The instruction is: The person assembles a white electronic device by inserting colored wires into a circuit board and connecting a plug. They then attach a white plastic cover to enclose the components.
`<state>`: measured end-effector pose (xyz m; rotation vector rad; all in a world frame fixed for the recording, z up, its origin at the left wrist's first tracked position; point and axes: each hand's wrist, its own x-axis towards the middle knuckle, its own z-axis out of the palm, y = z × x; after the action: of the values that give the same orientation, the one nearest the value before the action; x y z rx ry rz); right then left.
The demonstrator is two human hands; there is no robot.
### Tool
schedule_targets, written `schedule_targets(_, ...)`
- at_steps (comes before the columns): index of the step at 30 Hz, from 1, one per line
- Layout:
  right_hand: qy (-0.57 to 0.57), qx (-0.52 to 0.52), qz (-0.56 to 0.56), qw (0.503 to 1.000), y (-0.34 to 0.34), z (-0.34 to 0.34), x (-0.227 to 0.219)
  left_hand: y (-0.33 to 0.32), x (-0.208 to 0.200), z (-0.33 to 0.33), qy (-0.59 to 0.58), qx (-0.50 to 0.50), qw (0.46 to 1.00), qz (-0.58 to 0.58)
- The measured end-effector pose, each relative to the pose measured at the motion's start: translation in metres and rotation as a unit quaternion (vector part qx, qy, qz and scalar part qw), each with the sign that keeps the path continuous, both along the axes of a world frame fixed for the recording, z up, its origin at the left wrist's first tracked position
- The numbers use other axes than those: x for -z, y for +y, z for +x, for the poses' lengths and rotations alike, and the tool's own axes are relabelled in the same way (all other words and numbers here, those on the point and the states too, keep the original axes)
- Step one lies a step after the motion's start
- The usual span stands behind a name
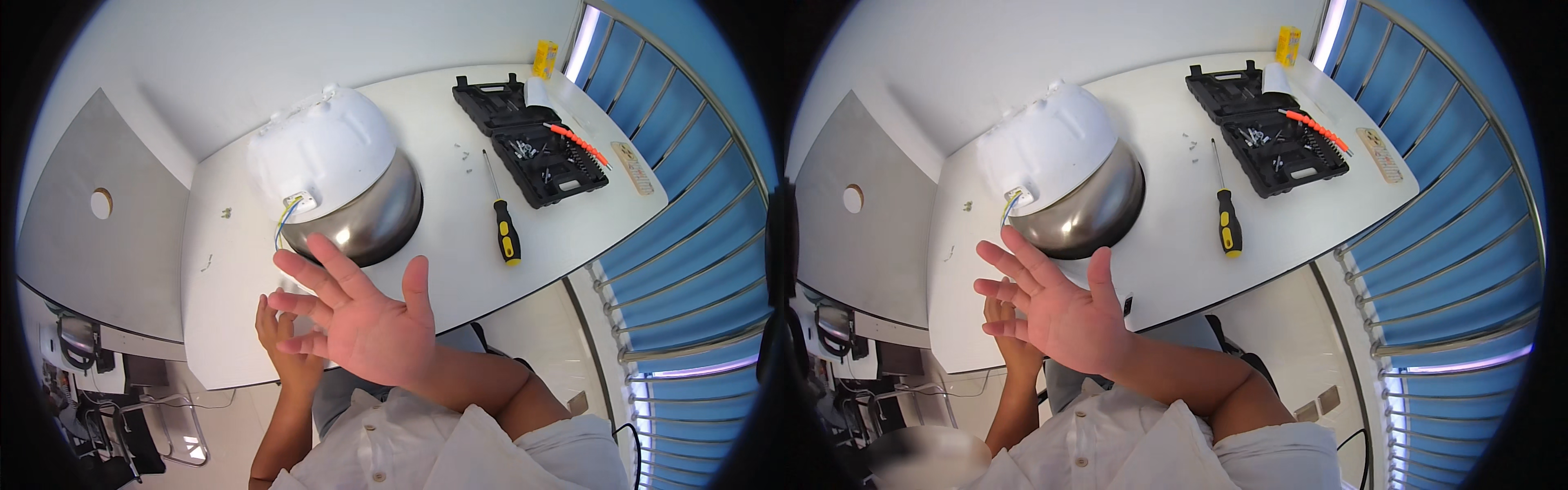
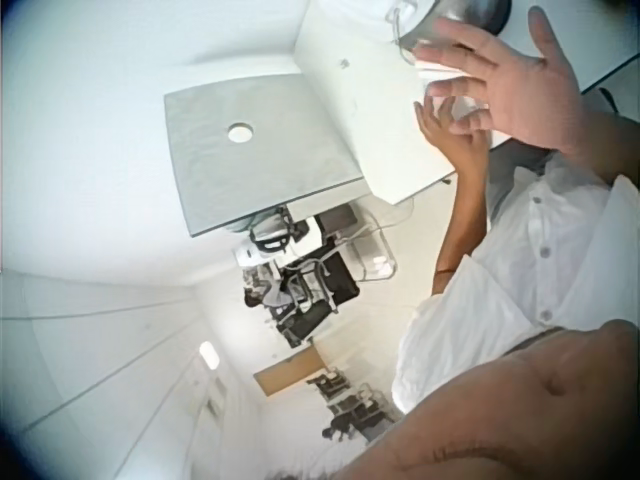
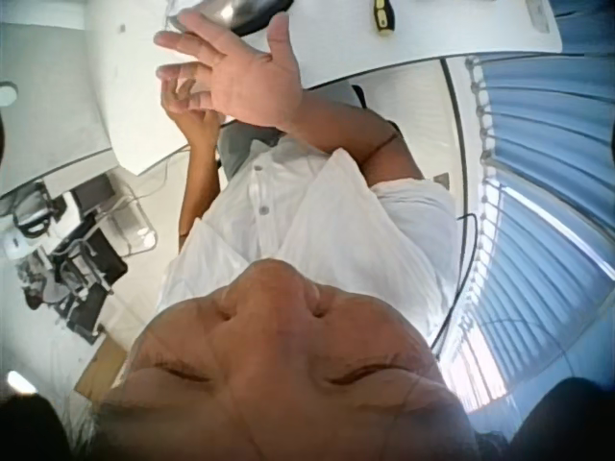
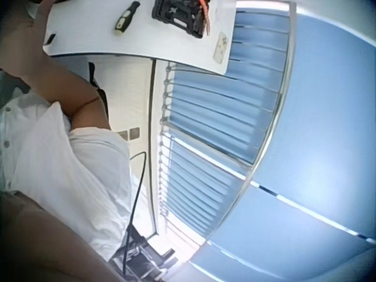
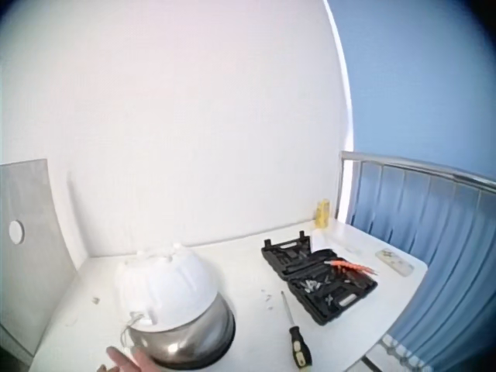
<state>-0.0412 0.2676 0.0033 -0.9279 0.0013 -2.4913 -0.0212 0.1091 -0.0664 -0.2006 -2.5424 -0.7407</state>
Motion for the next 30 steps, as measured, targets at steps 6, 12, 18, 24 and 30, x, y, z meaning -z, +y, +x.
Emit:
schedule_targets(6, 0.009, -0.016, -0.01, 1.0, -0.003, 0.005, -0.003, 0.005, -0.001, -0.005, -0.024, -0.035, 0.996, -0.077)
schedule_targets(12, 0.004, -0.023, -0.019, 1.0, -0.001, 0.009, -0.004, 0.011, -0.012, -0.003, 0.014, -0.012, 0.995, -0.097)
schedule_targets(18, -0.015, -0.04, -0.033, 0.999, 0.003, 0.01, -0.006, 0.013, -0.006, -0.011, 0.036, -0.004, 0.998, -0.056)
schedule_targets(24, -0.037, -0.066, -0.05, 0.996, 0.006, 0.007, -0.005, 0.012, -0.005, -0.015, 0.046, 0.003, 0.998, -0.036)
schedule_targets(30, -0.024, -0.079, -0.061, 0.995, 0.005, 0.007, -0.005, 0.013, -0.004, -0.014, 0.058, 0.0, 0.998, -0.024)
